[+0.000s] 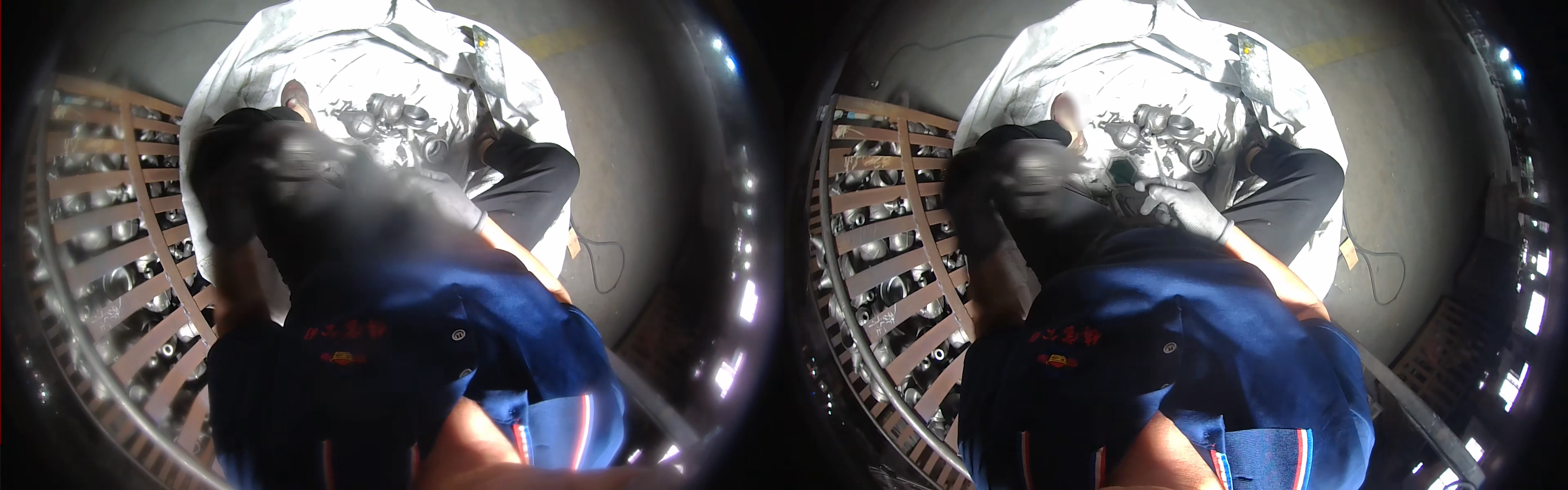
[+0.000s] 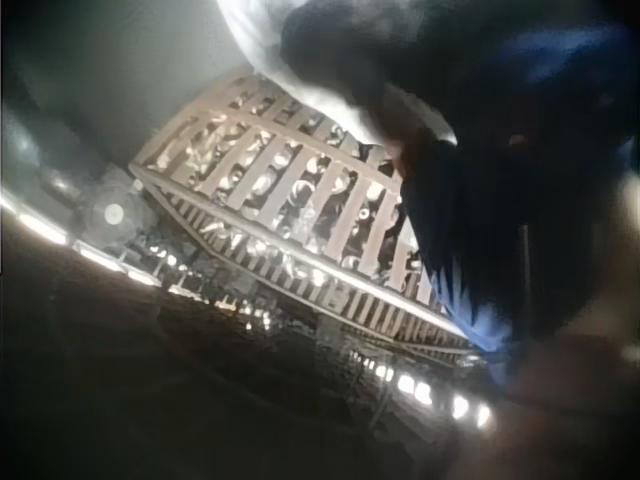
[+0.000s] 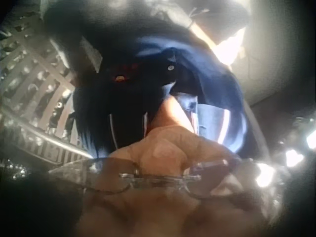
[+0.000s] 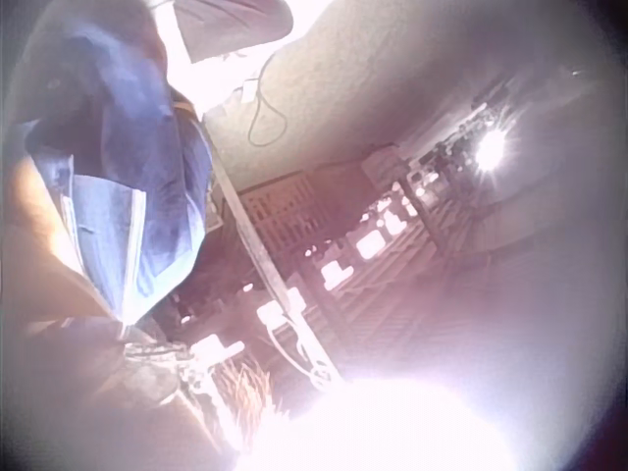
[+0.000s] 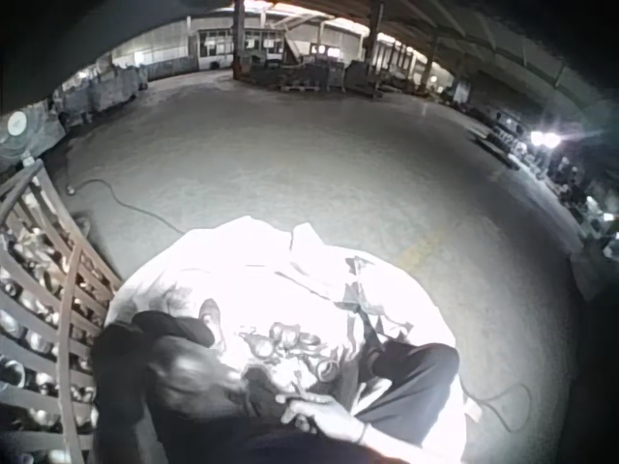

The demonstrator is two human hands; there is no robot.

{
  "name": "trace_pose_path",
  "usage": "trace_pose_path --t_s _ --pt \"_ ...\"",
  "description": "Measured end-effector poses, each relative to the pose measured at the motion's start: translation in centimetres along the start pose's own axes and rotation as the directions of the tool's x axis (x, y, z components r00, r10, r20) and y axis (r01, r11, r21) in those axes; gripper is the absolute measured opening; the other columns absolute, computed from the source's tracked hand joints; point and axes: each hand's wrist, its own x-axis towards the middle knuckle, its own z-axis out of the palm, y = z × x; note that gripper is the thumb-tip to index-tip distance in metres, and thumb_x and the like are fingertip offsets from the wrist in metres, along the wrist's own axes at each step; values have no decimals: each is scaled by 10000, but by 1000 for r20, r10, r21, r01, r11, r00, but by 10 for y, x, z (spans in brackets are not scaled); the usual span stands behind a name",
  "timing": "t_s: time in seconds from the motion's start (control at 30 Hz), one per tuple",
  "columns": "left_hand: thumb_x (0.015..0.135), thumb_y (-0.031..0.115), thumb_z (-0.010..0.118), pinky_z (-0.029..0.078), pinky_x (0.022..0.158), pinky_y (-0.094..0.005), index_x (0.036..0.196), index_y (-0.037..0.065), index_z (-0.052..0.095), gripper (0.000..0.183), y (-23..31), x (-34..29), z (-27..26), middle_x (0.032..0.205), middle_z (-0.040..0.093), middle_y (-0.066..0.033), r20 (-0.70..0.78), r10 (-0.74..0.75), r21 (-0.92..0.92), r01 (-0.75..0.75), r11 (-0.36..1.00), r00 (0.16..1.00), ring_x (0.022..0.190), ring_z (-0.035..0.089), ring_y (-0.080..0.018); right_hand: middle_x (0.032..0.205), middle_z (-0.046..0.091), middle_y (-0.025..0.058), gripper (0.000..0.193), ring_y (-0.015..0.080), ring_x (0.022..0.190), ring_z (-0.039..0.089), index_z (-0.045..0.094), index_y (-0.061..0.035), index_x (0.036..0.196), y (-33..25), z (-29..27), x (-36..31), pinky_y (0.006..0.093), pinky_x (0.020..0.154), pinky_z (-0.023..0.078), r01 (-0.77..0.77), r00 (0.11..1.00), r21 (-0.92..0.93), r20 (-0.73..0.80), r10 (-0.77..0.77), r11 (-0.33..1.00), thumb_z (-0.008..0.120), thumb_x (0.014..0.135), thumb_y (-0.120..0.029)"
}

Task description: Inspecting and cleaning burrs or debris from metal components using a handheld tool.

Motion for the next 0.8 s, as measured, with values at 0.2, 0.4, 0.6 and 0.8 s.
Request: trace_pose_path --t_s 0.2,0.4,0.6,0.8 --pt "764 -47 585 532 600 -305 921 -27 647 170 97 28 -233 921 638 -140 -426 432 731 21 682 795 739 615 -224 978 638 73 250 114 884 576 628 9 1053 35 -24 4 221 767 452 -79 984 -254 134 116 964 567 814 -28" --pt "752 230 680 509 675 -329 944 120 663 222 94 53 -360 917 658 -75 -449 706 828 551 99 547 768 610 -186 964 634 65 266 110 852 574 611 4 1086 53 -53 -38 223 739 456 251 904 -377 420 -77 892 568 827 -38" --pt "772 180 661 511 683 -305 966 90 645 214 116 -17 -626 944 645 -87 -896 408 411 675 613 174 807 598 -182 949 629 56 284 105 820 573 594 -1 1119 63 -45 19 225 710 460 339 934 -480 275 -228 809 570 840 -48" --pt "745 162 694 506 729 -288 979 3 627 291 47 31 -375 959 629 -109 -971 41 115 311 943 235 872 578 -168 954 582 -13 364 31 695 493 498 -17 1244 91 -53 34 169 606 398 72 997 -35 -24 -73 997 511 881 -46"
